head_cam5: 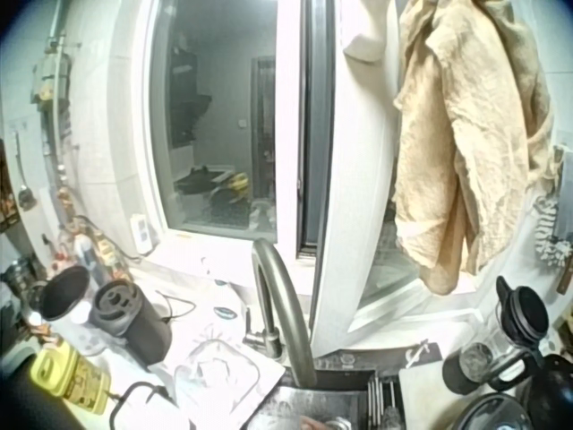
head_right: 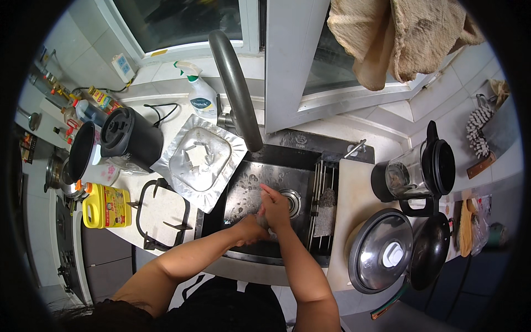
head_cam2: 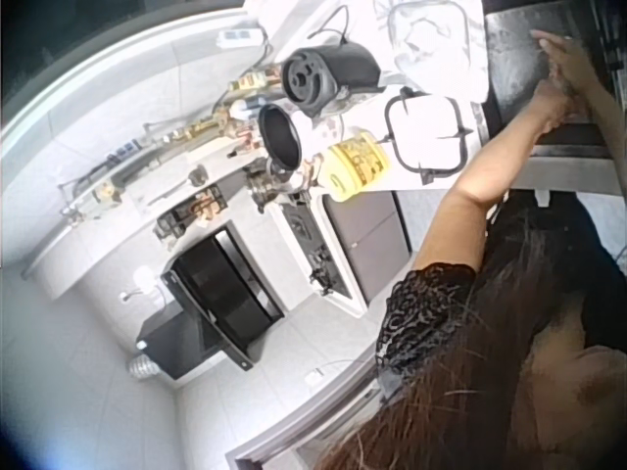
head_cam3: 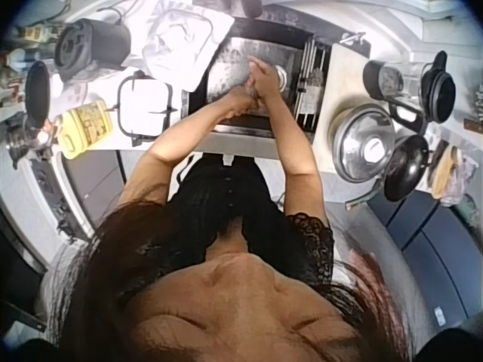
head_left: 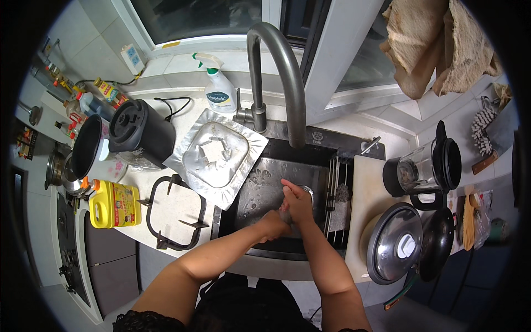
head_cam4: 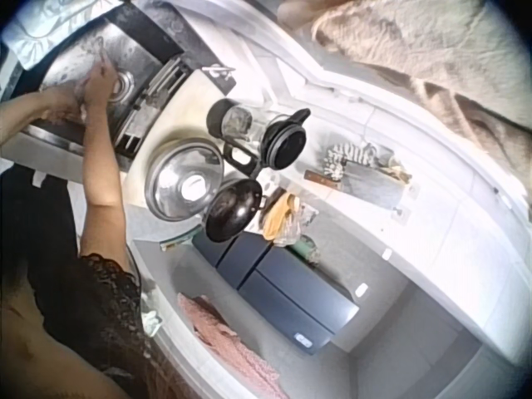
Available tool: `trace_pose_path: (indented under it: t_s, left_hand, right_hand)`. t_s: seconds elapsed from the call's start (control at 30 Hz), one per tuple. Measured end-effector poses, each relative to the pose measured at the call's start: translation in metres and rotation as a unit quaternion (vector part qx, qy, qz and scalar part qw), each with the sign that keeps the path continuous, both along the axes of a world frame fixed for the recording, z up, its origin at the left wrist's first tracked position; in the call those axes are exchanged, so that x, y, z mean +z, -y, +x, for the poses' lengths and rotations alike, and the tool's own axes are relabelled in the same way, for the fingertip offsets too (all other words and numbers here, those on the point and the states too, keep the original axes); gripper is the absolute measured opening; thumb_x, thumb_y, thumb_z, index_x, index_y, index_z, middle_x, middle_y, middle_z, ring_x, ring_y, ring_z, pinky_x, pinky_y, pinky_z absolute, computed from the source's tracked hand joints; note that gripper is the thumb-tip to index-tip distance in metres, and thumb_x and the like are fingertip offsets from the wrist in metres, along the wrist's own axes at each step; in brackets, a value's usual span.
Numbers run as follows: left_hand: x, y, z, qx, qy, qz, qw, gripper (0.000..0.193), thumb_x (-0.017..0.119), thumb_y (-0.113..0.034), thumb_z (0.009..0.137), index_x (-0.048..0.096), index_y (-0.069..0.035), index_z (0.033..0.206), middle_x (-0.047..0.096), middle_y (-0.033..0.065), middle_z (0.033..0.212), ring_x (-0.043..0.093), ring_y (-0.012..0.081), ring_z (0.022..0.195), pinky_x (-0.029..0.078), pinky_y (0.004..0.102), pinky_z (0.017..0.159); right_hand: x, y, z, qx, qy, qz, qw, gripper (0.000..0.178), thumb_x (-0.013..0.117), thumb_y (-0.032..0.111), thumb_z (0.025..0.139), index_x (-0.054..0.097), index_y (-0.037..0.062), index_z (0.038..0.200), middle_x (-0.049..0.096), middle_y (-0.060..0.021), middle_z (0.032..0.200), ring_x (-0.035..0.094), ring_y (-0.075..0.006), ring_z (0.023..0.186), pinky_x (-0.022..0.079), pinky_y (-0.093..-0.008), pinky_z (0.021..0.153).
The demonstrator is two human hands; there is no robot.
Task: The person washes a cloth under running water in the sink, then wrings it out. They move to the stovetop and wipe the surface with the cloth, lifting and replacing a burner grate during the process.
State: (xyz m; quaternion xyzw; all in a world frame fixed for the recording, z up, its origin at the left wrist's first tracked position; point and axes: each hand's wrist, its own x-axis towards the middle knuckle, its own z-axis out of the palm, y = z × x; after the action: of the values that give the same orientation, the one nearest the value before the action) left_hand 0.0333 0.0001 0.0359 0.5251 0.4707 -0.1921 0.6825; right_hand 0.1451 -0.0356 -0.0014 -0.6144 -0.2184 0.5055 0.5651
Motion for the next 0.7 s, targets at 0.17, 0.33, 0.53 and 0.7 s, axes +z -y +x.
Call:
trace_pose_path:
  t_s: [0.17,0.33,0.53,0.7]
  left_hand:
    - [-0.031,0.006,-0.001,-0.001,0.0,0.1,0.995,0.026,0.066,-0.017,0.064,0.063,0.005,0.078,0.064,0.0183,0.073,0.064,0.0251,0.065,0.049,0.036,0.056]
    - [-0.027,0.008,0.004,-0.016,0.001,0.178,0.984,0.027,0.067,-0.017,0.064,0.065,0.004,0.082,0.065,0.0233,0.083,0.065,0.0315,0.085,0.05,0.0385,0.072]
    - [-0.031,0.008,0.008,-0.052,-0.01,0.239,0.969,0.047,0.072,-0.019,0.061,0.059,0.005,0.1,0.063,0.0233,0.097,0.062,0.0333,0.095,0.048,0.0381,0.084]
    - [-0.034,0.001,-0.008,0.011,0.05,0.173,0.984,0.071,0.081,-0.029,0.058,0.051,0.005,0.113,0.063,0.0157,0.103,0.062,0.0301,0.093,0.05,0.0359,0.078]
  right_hand:
    - [-0.011,-0.001,-0.004,-0.034,0.033,-0.009,0.999,0.029,0.05,0.013,0.092,0.056,0.0,0.118,0.046,0.0001,0.051,0.044,-0.0087,0.043,0.042,-0.0263,0.046]
    - [-0.016,-0.002,-0.005,-0.055,0.053,-0.026,0.997,0.029,0.05,0.013,0.092,0.057,0.0006,0.117,0.046,0.0001,0.052,0.043,-0.0085,0.043,0.041,-0.0257,0.045]
    - [-0.035,0.002,-0.001,-0.063,0.048,0.002,0.997,0.026,0.053,0.015,0.091,0.059,0.0013,0.112,0.052,-0.0005,0.062,0.049,-0.0087,0.053,0.043,-0.024,0.051]
    - [0.012,0.016,0.009,-0.026,-0.047,-0.112,0.992,0.025,0.058,0.018,0.087,0.059,0.0028,0.107,0.059,-0.0046,0.091,0.056,-0.0115,0.078,0.047,-0.0248,0.064]
